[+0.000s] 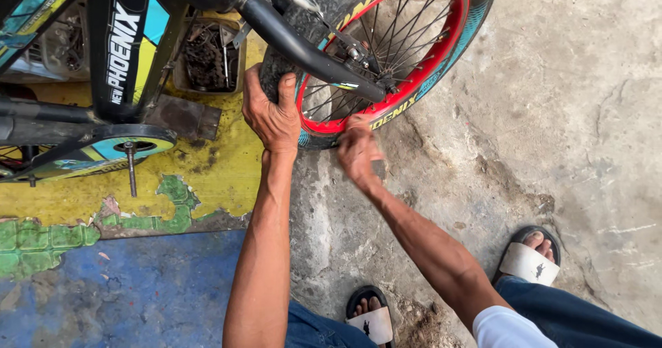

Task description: The person sits on the floor and wipes the front bicycle wheel with a cloth, rotating the wheel to clean the tire, rim, and spokes. The person continues wiping different sections of the wheel until the end of the clip.

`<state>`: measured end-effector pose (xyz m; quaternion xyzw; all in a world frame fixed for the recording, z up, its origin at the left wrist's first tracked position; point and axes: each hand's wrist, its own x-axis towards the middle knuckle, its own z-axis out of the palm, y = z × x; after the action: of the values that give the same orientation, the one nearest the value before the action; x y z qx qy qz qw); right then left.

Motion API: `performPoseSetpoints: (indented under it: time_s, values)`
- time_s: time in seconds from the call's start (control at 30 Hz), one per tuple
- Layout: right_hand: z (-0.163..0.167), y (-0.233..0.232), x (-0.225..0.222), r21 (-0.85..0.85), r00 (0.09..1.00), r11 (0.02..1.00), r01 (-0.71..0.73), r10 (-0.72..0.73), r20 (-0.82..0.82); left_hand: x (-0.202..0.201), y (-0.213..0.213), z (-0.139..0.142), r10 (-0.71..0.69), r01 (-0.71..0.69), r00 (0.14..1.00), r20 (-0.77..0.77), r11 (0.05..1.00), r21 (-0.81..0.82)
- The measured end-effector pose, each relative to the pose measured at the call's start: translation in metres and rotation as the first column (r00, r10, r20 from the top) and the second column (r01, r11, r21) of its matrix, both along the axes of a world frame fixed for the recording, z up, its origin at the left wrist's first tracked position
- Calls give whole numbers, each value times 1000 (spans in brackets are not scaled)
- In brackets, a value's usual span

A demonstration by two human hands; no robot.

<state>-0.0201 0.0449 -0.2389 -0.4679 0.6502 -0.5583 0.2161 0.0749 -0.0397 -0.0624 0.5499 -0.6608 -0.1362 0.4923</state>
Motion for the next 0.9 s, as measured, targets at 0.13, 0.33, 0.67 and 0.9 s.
performPoseSetpoints:
  time_s: [0.13, 0.33, 0.67, 0.9]
  values:
    - [40, 4, 29, 68, 993, 996, -49, 41, 107, -1, -1, 1, 5, -5, 1000, 2, 1000, 2]
    - [94, 8, 42, 71, 957, 988, -140, 117, 264, 0, -1, 3, -16, 16, 1000, 1, 1000, -3]
    - [24, 13, -2, -147, 957, 947, -287, 277, -81, 3, 0, 7, -56, 56, 998, 15, 998, 22]
    - [12, 18, -116, 259, 951, 954, -153, 213, -223, 3, 0, 3, -15, 15, 999, 50, 1000, -8]
